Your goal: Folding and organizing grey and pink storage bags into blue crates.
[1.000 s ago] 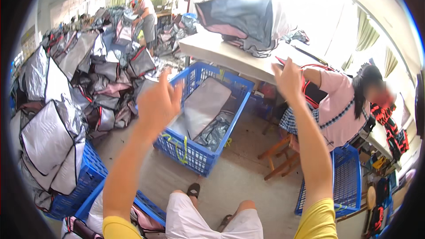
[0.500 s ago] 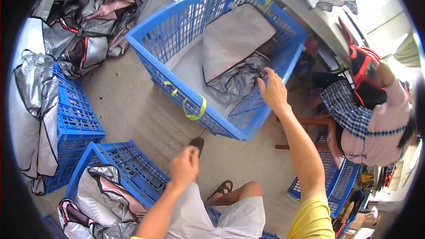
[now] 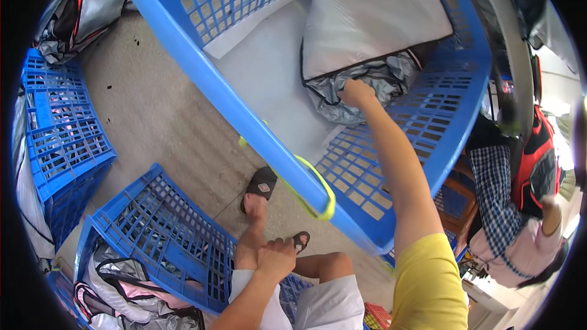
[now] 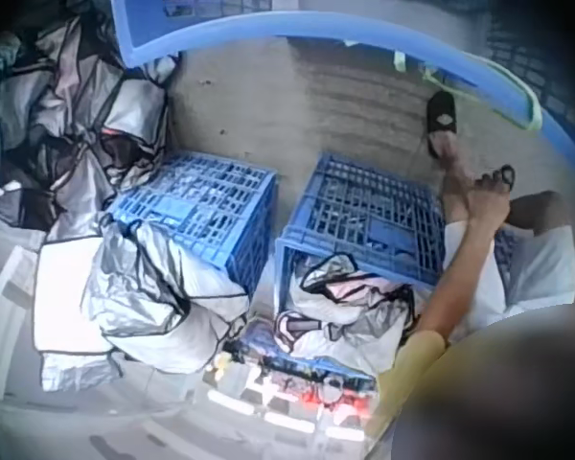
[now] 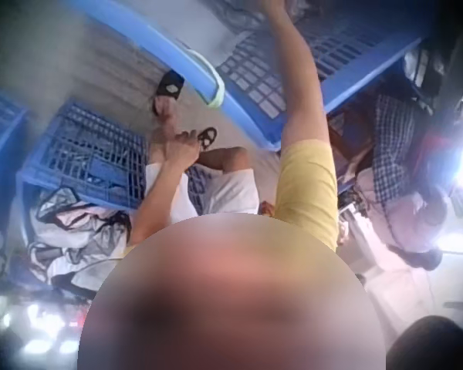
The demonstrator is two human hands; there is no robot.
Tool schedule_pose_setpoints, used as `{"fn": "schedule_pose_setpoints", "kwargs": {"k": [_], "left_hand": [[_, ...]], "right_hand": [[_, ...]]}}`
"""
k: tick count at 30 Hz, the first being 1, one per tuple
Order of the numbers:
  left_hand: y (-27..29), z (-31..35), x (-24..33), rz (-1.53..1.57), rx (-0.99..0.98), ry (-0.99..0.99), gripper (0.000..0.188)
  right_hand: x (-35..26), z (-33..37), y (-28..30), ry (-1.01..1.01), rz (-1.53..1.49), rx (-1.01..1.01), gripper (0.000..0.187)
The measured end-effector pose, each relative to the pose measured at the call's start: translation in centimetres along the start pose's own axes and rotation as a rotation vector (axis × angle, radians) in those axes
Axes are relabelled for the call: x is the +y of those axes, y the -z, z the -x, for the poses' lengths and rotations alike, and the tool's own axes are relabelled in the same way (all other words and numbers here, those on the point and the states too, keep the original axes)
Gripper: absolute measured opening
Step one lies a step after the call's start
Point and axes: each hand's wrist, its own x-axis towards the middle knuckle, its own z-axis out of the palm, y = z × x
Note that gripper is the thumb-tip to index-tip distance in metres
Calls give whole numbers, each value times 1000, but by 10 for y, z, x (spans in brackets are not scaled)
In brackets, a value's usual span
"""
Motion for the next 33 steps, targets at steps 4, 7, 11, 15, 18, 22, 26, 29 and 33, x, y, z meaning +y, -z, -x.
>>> {"fn": "schedule_pose_setpoints", "kwargs": {"k": [4,7,11,15,18,22,26,29,33], "left_hand": [[0,9,-17,-4,52,68,26],[8,-1,-14,48,93,22,26],[19,-11,-2,71,115,9,27],[19,13,-14,20,19,71,28],[12,17,-13,-4,-99,52,29],[12,15,-8,-58,-56,-16,32],[9,25,8,-29,36,-147,34],[0,33,37,-26,197,-311,35],[5,102,22,452,536,-318,39]], "right_hand": [[-59,-18,-43,-186,-367,-168,58],[-17,-57,-117,-230,-306,73,59],[34,-84,-114,-202,-342,212,43],[-26,-38,-31,-98,-891,-128,30],[-14,24,66,19,-877,47,29],[34,150,221,-22,-949,349,30],[71,343,326,99,-1219,700,24],[139,493,355,321,-927,1064,17],[116,655,298,516,-957,1198,38]]}}
